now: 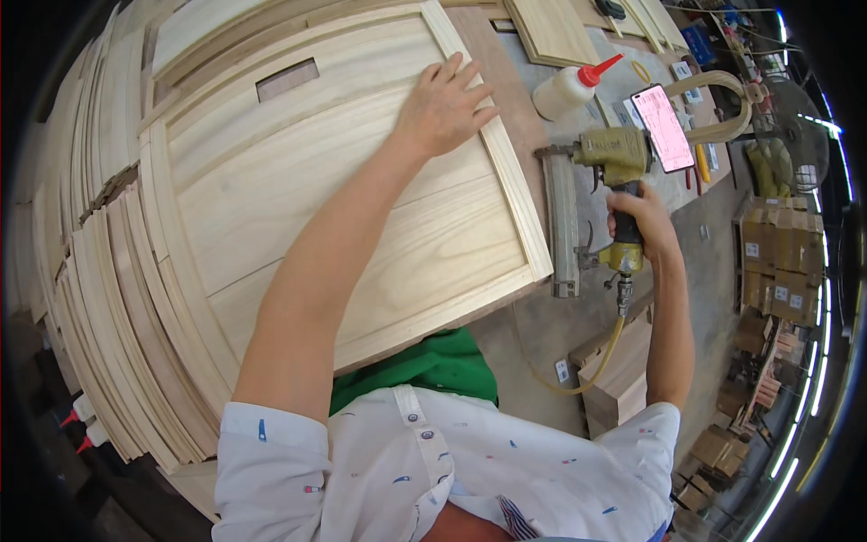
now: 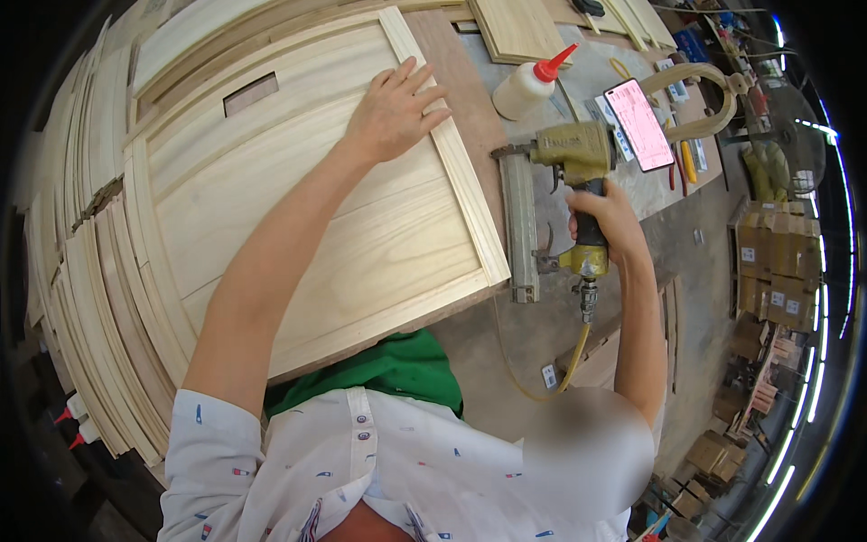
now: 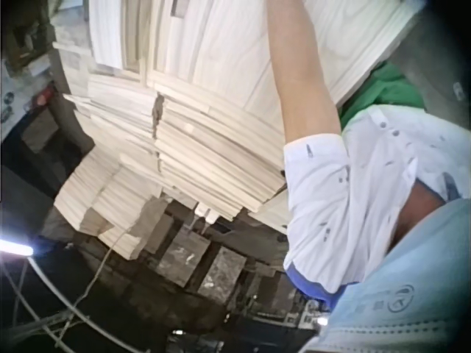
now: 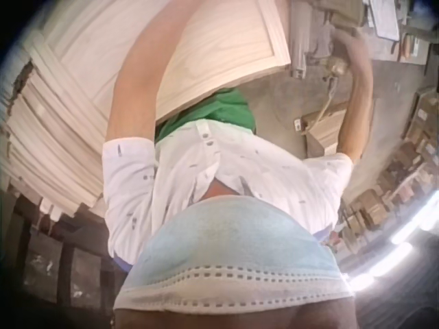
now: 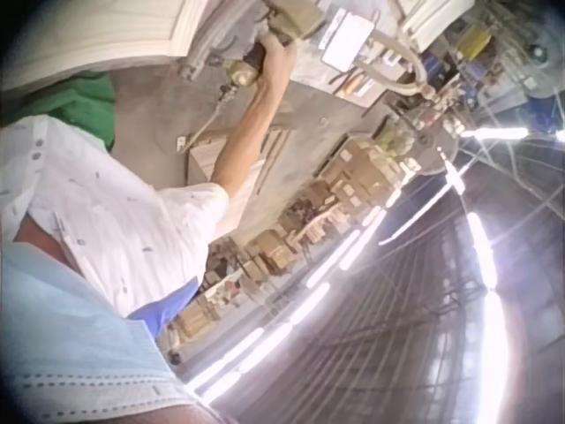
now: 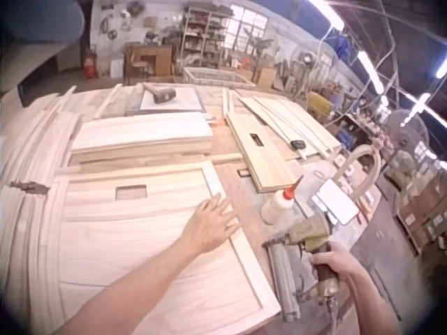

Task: Assembling and gluing wooden frames by applying wood glue and securing with a pneumatic nail gun.

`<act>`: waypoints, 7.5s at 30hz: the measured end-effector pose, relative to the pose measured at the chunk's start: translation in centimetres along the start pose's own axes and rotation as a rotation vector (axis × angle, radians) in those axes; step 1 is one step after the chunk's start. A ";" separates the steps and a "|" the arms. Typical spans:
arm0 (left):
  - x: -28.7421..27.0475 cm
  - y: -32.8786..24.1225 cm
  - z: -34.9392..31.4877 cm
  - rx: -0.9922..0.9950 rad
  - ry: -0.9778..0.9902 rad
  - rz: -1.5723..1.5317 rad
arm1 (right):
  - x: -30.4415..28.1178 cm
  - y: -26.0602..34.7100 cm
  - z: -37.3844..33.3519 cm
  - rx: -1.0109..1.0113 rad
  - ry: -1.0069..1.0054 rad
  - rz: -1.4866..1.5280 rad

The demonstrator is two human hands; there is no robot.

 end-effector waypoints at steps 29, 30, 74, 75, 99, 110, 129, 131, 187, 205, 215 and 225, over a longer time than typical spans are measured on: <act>-1.9 0.0 0.1 0.008 -0.122 -0.092 | 18.0 22.9 20.2 -0.470 0.244 -0.575; -1.8 -0.1 0.2 0.011 -0.112 -0.080 | 18.1 22.9 20.2 -0.471 0.245 -0.571; -3.8 -16.3 -16.1 -0.022 -0.004 -0.218 | -0.7 1.0 -12.7 -0.320 0.003 -0.182; -3.9 -16.2 -16.0 -0.034 -0.004 -0.219 | -0.6 1.2 -12.6 -0.320 0.000 -0.194; -4.4 -15.7 -16.3 -0.049 -0.037 -0.358 | 2.3 4.9 -15.5 -0.345 0.165 -0.452; -4.4 -15.5 -16.1 -0.081 -0.009 -0.366 | 3.6 6.6 -15.6 -0.342 0.218 -0.547; -10.2 -0.3 -11.7 -0.214 -0.190 -0.119 | 2.5 4.2 -15.3 -0.110 0.173 -0.474; -10.8 3.3 -10.9 -0.257 -0.211 -0.054 | 2.5 4.1 -15.1 -0.108 0.164 -0.462; -9.9 6.6 -11.2 -0.480 -0.111 0.026 | 15.3 21.0 14.8 -0.445 0.232 -0.436; -9.5 6.6 -11.5 -0.461 -0.125 0.072 | 14.5 19.9 10.6 -0.367 0.213 -0.641; -10.0 6.3 -11.4 -0.413 -0.187 0.103 | 11.6 18.3 7.0 -0.425 0.179 -0.507; -9.5 6.6 -11.5 -0.425 -0.153 0.067 | 11.8 16.3 7.3 -0.382 0.230 -0.522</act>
Point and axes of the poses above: each hand's wrist, its own z-axis towards the middle knuckle, its own x-axis out of the palm, y = z × x, the point moved 10 cm from there along z, towards the middle knuckle, and after that the axes turned 13 degrees about -x, right-handed, at the moved point
